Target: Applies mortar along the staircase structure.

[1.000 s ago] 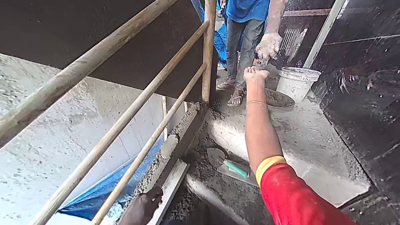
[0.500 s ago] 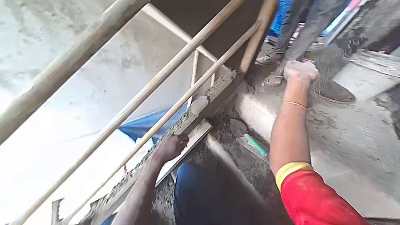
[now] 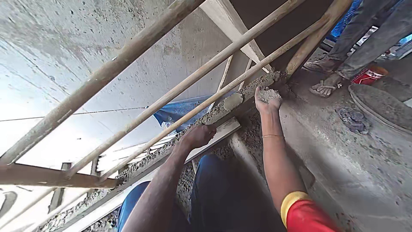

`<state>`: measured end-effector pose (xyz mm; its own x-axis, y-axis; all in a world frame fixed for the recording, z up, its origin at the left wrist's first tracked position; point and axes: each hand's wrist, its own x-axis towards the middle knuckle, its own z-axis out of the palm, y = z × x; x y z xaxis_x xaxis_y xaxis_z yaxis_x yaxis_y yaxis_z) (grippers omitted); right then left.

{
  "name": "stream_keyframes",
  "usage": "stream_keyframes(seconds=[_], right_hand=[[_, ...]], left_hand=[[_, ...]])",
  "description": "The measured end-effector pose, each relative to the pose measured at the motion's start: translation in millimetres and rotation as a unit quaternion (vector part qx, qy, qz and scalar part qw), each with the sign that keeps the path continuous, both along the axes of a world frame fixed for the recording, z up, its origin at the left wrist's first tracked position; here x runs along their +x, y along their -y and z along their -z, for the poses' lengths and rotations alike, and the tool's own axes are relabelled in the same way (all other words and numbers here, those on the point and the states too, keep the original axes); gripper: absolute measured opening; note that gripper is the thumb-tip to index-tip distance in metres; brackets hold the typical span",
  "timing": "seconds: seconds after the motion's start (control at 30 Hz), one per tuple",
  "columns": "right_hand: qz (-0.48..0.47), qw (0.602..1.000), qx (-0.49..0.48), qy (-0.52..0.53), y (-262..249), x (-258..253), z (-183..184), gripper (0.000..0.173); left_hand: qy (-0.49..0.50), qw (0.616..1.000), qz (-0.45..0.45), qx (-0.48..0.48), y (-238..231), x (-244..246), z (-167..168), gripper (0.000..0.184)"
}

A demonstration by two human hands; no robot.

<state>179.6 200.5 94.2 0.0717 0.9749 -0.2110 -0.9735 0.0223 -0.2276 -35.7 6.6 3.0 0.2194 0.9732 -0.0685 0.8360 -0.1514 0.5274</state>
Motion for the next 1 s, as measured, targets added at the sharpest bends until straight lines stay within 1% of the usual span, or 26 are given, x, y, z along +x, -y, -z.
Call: stream_keyframes(seconds=[0.07, 0.1, 0.17, 0.23, 0.27, 0.33, 0.47, 0.53, 0.63, 0.83, 0.9, 0.97, 1.0], right_hand=[[-0.013, 0.999, 0.004, 0.039, -0.1, -19.4, -5.7, 0.045], [-0.021, 0.997, 0.015, 0.07, -3.7, -27.1, -5.8, 0.044], [-0.029, 0.99, 0.019, 0.134, -13.5, -39.3, -2.4, 0.037], [-0.032, 0.981, 0.023, 0.188, -26.4, -49.7, 4.1, 0.025], [-0.029, 0.976, 0.034, 0.211, -30.4, -53.0, 7.9, 0.023], [-0.013, 0.97, 0.048, 0.236, -33.7, -57.6, 13.9, 0.024], [-0.015, 0.972, 0.013, 0.236, -36.3, -62.9, 15.7, 0.02], [-0.004, 0.973, -0.003, 0.23, -35.0, -62.7, 10.9, 0.026], [0.006, 0.968, -0.004, 0.253, -32.0, -62.6, 3.6, 0.027], [0.018, 0.959, -0.001, 0.284, -37.9, -60.0, 2.9, 0.024], [-0.01, 0.963, -0.006, 0.27, -35.9, -57.6, 0.3, 0.023], [-0.064, 0.962, 0.009, 0.266, -29.5, -54.5, -1.6, 0.024], [-0.063, 0.966, 0.003, 0.252, -35.8, -57.3, -0.1, 0.022]], left_hand=[[-0.003, 1.0, -0.004, 0.006, 1.3, -1.7, -3.4, 0.033], [-0.005, 1.0, -0.005, 0.009, 2.2, -2.7, -4.9, 0.032], [-0.006, 1.0, -0.006, 0.015, 4.2, -4.8, -8.3, 0.031], [-0.009, 1.0, -0.007, 0.021, 5.3, -7.5, -10.5, 0.031], [-0.01, 1.0, -0.007, 0.024, 5.5, -8.5, -10.7, 0.032], [-0.01, 1.0, -0.007, 0.028, 5.6, -9.6, -11.9, 0.031], [0.0, 1.0, -0.015, 0.017, 5.0, -9.1, -14.2, 0.031], [0.005, 1.0, -0.014, 0.022, 3.8, -9.5, -13.3, 0.031], [0.008, 1.0, -0.008, 0.029, 3.0, -9.7, -11.8, 0.03], [0.005, 1.0, -0.012, 0.011, 0.8, -8.9, -10.7, 0.03], [0.002, 1.0, -0.012, 0.009, 0.6, -8.3, -11.0, 0.03], [0.001, 1.0, -0.013, 0.003, 0.1, -8.4, -11.6, 0.031], [0.0, 1.0, -0.013, 0.0, -0.4, -8.5, -11.6, 0.031]])
